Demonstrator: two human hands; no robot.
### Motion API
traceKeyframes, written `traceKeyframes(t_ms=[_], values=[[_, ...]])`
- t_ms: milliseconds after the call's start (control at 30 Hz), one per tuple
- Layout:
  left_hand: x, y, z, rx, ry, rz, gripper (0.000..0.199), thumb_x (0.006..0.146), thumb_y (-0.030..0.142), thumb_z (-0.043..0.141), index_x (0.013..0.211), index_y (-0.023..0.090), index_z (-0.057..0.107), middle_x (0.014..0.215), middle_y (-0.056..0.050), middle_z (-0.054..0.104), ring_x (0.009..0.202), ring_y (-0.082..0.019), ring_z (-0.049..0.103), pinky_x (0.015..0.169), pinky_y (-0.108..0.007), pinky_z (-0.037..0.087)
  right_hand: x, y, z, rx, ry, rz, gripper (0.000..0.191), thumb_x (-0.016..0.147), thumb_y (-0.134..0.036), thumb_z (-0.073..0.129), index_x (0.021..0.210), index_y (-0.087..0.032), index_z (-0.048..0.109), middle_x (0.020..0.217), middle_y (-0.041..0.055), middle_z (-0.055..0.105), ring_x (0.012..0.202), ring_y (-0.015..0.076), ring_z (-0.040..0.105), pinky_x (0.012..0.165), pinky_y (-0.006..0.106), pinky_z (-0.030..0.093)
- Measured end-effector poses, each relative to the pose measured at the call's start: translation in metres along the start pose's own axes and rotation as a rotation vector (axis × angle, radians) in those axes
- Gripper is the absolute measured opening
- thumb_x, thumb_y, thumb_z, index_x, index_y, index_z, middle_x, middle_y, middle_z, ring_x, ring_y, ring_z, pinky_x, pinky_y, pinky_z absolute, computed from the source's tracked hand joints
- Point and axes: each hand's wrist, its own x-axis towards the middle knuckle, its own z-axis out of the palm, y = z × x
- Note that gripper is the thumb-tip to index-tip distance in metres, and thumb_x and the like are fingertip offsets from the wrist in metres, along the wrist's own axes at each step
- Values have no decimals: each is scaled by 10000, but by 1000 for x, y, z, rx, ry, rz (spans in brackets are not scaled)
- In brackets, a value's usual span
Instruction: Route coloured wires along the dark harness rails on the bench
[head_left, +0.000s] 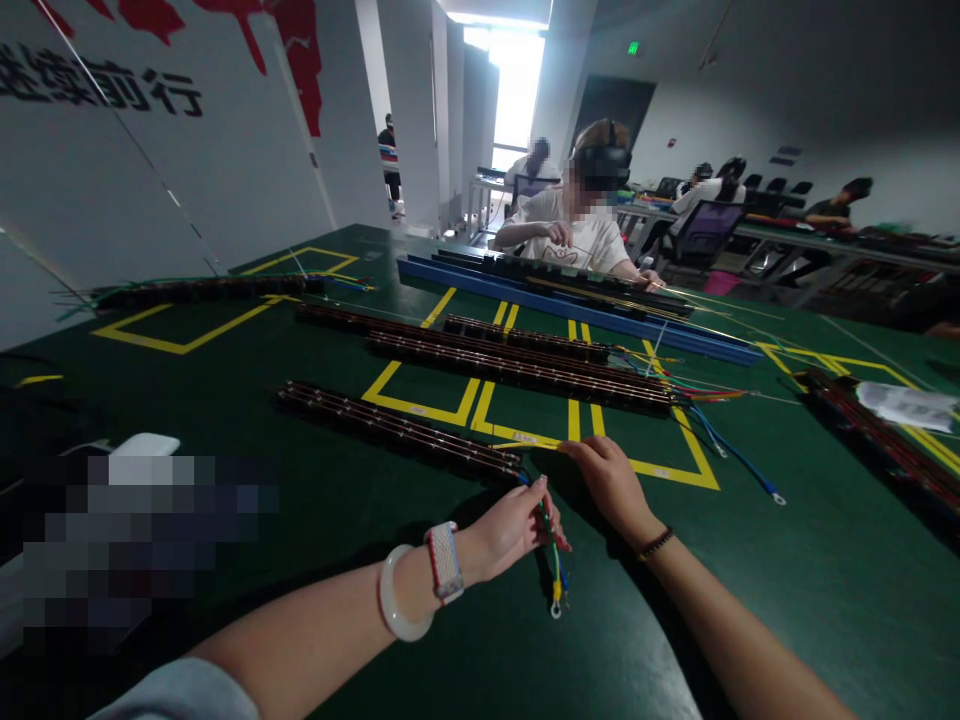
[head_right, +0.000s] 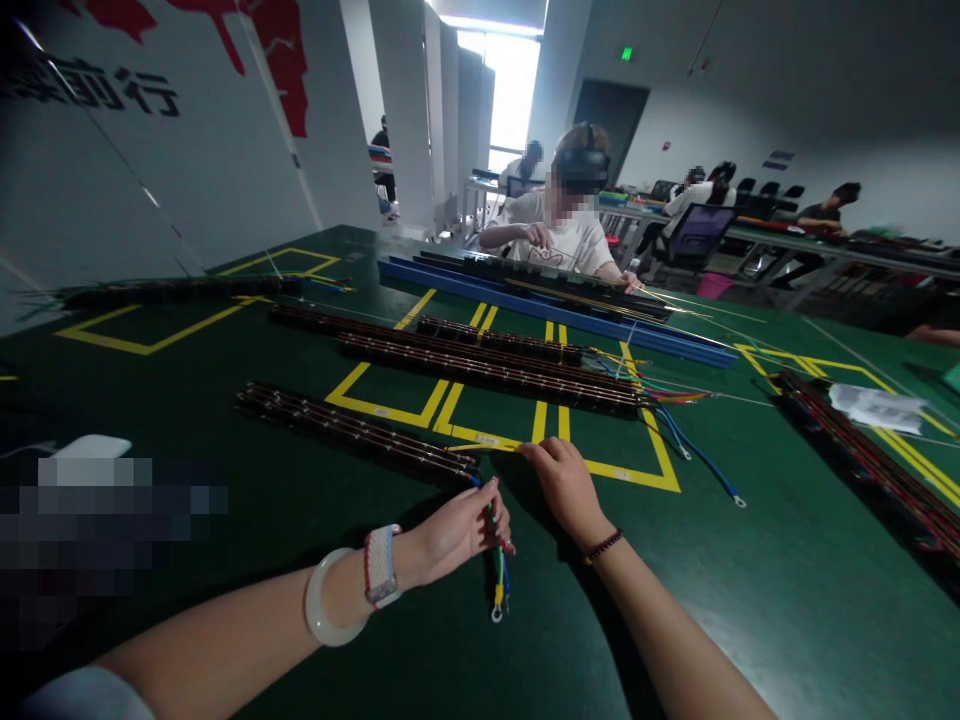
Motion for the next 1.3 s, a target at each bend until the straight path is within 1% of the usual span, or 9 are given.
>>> traceKeyframes(t_ms=[300, 567, 700, 767, 900, 967, 1100, 1200, 1300], values=[[-6, 7, 7, -5, 51, -37, 253, 931, 339, 328, 794, 142, 409, 683, -2, 466, 630, -99, 488, 756, -331, 457, 0, 1, 3, -48, -105, -18, 255, 923, -175, 428, 1075, -180, 633, 861, 75, 567, 770, 176, 486, 705, 304, 416], [-4, 6, 7, -47, 55, -60, 255, 920, 355, 353, 779, 149, 407, 691, -5, 466, 632, -103, 490, 762, -332, 474, 3, -1, 1, -46, -63, -30, 216, 895, -200, 499, 1031, -258, 657, 1153, 79, 539, 1070, 229, 448, 900, 401, 402], [-2, 3, 6, -69, 54, -57, 264, 920, 359, 351, 774, 150, 419, 674, -5, 466, 619, -106, 492, 749, -327, 471, -5, -7, -7, -15, -51, -18, 333, 903, -227, 493, 1225, -288, 550, 1279, 74, 475, 1123, 232, 431, 937, 432, 392], [-2, 2, 5, -80, 39, -49, 288, 919, 374, 356, 760, 144, 424, 671, -7, 469, 620, -108, 499, 744, -324, 468, -17, -10, -13, 13, 0, 2, 360, 903, -215, 489, 1259, -266, 504, 1250, 85, 487, 1110, 222, 445, 933, 424, 397], [-2, 0, 3, -105, -24, -16, 347, 899, 428, 400, 749, 119, 450, 713, -38, 526, 693, -136, 559, 797, -355, 461, -48, -30, -32, 51, 122, 110, 203, 876, -223, 535, 1079, -214, 537, 1083, 92, 528, 1031, 223, 476, 871, 418, 402], [-1, -1, 2, -113, -62, -8, 367, 884, 450, 432, 788, 99, 483, 799, -81, 578, 799, -166, 594, 865, -375, 442, -61, -48, -41, 77, 69, 143, 154, 862, -264, 559, 1001, -205, 532, 1013, 85, 537, 987, 230, 485, 834, 421, 396], [3, -2, 0, -169, -79, 10, 358, 866, 437, 487, 892, 81, 515, 945, -131, 611, 918, -177, 605, 952, -380, 404, -75, -87, -42, 114, -124, 233, 247, 814, -362, 619, 976, -203, 523, 958, 73, 561, 908, 235, 504, 775, 410, 405], [5, -3, -1, -184, -91, 13, 368, 853, 438, 514, 888, 72, 527, 952, -141, 619, 927, -180, 616, 999, -391, 381, -81, -103, -33, 125, -141, 331, 125, 857, -287, 560, 941, -198, 533, 856, 60, 571, 793, 211, 523, 703, 376, 423], [6, -5, -2, -171, -111, 13, 374, 859, 441, 501, 888, 68, 523, 934, -149, 625, 953, -197, 617, 1008, -404, 381, -84, -104, -31, 131, -111, 395, 87, 885, -239, 499, 944, -201, 552, 812, 54, 579, 744, 198, 547, 669, 353, 442]])
